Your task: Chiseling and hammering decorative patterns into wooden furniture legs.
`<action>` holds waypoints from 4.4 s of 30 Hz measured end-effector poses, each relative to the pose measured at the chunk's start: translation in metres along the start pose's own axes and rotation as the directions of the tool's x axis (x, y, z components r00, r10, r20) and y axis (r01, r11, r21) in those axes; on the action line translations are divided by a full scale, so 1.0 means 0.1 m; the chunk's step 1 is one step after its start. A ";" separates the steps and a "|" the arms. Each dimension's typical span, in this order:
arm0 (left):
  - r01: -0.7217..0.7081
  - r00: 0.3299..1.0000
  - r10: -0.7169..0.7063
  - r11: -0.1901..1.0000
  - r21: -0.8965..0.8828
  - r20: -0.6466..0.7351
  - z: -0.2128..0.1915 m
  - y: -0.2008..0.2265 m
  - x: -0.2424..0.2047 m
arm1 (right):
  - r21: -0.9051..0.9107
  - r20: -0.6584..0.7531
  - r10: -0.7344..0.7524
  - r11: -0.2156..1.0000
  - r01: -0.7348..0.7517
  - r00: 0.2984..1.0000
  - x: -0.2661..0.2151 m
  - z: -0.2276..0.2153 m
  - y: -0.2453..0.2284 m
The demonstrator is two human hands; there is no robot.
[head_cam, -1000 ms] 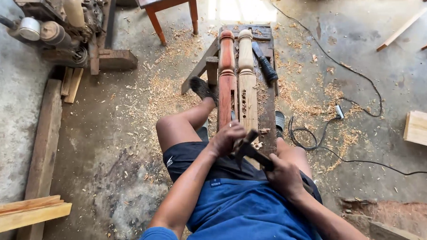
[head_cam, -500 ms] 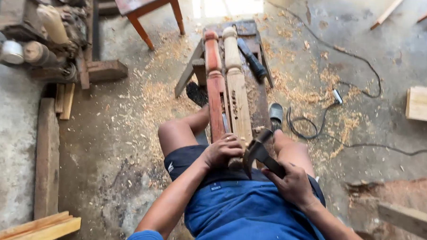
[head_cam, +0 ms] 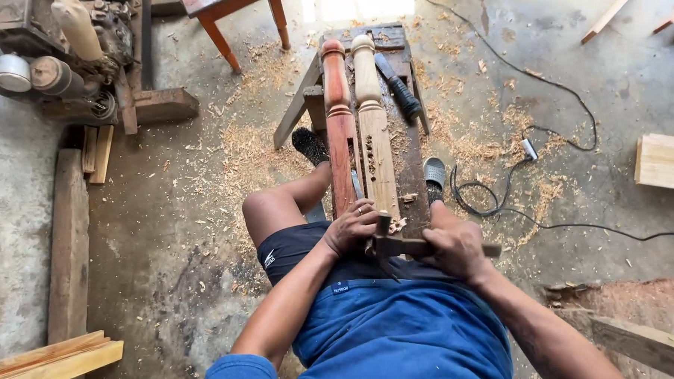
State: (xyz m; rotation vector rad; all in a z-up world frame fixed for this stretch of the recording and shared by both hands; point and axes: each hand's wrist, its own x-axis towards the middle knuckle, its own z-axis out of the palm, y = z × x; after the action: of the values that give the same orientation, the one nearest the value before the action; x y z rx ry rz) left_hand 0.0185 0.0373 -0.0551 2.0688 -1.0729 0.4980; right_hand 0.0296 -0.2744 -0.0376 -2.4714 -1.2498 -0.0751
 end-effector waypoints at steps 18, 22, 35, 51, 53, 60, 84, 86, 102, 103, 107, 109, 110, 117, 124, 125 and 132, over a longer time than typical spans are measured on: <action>0.045 0.999 -0.046 0.995 0.090 0.008 0.10 -0.17 -0.03 | 0.200 -0.242 -0.206 0.946 0.256 0.948 -0.02 -0.02 -0.41; -0.092 0.995 0.092 0.996 0.002 -0.051 0.07 -0.32 0.01 | 0.037 0.031 0.278 0.960 -0.279 0.960 0.20 0.02 -0.39; 0.541 0.831 -0.371 0.370 0.755 -0.414 0.19 -1.75 0.26 | 0.216 -0.255 0.190 0.967 -0.136 0.948 -0.12 -0.40 -0.92; -0.193 0.974 0.148 0.940 0.280 0.174 0.70 -0.98 1.24 | 0.250 -0.366 0.774 0.617 -0.746 0.517 -0.81 0.07 -0.17; -0.174 0.950 0.070 0.929 0.327 0.305 0.90 -1.14 1.11 | 0.231 -0.371 0.799 0.574 -0.785 0.474 -0.90 0.29 -0.05; 0.064 0.558 -0.381 0.906 0.420 0.737 1.03 -1.10 0.78 | 0.029 -0.030 0.533 0.846 -0.532 0.846 -1.75 1.34 0.51; -0.107 0.495 -0.437 0.828 0.551 0.751 0.31 -2.72 1.91 | -0.009 0.091 0.979 0.183 -0.983 0.181 -0.08 0.20 0.15; 0.068 0.665 -0.443 0.838 0.541 0.602 -0.13 -2.45 2.06 | 0.038 0.042 0.981 0.186 -0.982 0.187 -0.21 0.24 0.12; 0.445 0.472 -0.799 0.581 -0.682 -0.372 -0.65 -0.79 1.24 | 0.271 -0.122 0.943 0.331 -0.904 0.309 -0.05 -0.16 -0.04; 0.439 0.476 -0.797 0.581 -0.685 -0.371 -0.59 -0.82 1.19 | 0.268 -0.129 0.943 0.330 -0.905 0.305 -0.01 -0.22 -0.09; 0.511 0.574 -0.758 0.627 -0.587 -0.310 -0.47 -0.86 1.02 | 0.412 -0.194 0.899 0.438 -0.799 0.393 0.10 -0.40 -0.32; 0.535 0.584 -0.762 0.620 -0.574 -0.279 -0.44 -0.85 0.96 | 0.425 -0.246 0.868 0.497 -0.757 0.431 0.13 -0.46 -0.40; 0.542 0.611 -0.736 0.657 -0.524 -0.291 -0.44 -0.84 0.92 | 0.466 -0.205 0.885 0.464 -0.754 0.418 0.14 -0.47 -0.44; 0.491 0.759 -0.617 0.753 -0.438 -0.209 -0.42 -0.87 0.73 | 0.536 -0.056 0.905 0.384 -0.752 0.421 0.40 -0.66 -0.59; 0.452 0.771 -0.628 0.656 -0.605 -0.105 -0.39 -0.87 0.74 | 0.630 -0.083 0.864 0.431 -0.646 0.496 0.71 -0.85 -0.58; 0.442 0.768 -0.629 0.661 -0.606 -0.125 -0.38 -0.88 0.73 | 0.642 -0.034 0.874 0.391 -0.660 0.485 0.74 -0.87 -0.58; 0.434 0.812 -0.569 0.739 -0.515 -0.132 -0.29 -0.97 0.50 | 0.728 0.029 0.865 0.326 -0.603 0.502 0.98 -1.07 -0.65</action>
State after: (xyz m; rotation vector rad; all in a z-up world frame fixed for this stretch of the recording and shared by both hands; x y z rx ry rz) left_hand 0.1260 0.0690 -0.0476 1.6883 -0.3637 0.2116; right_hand 0.0504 -0.2012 0.1017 -1.9665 0.1888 0.1326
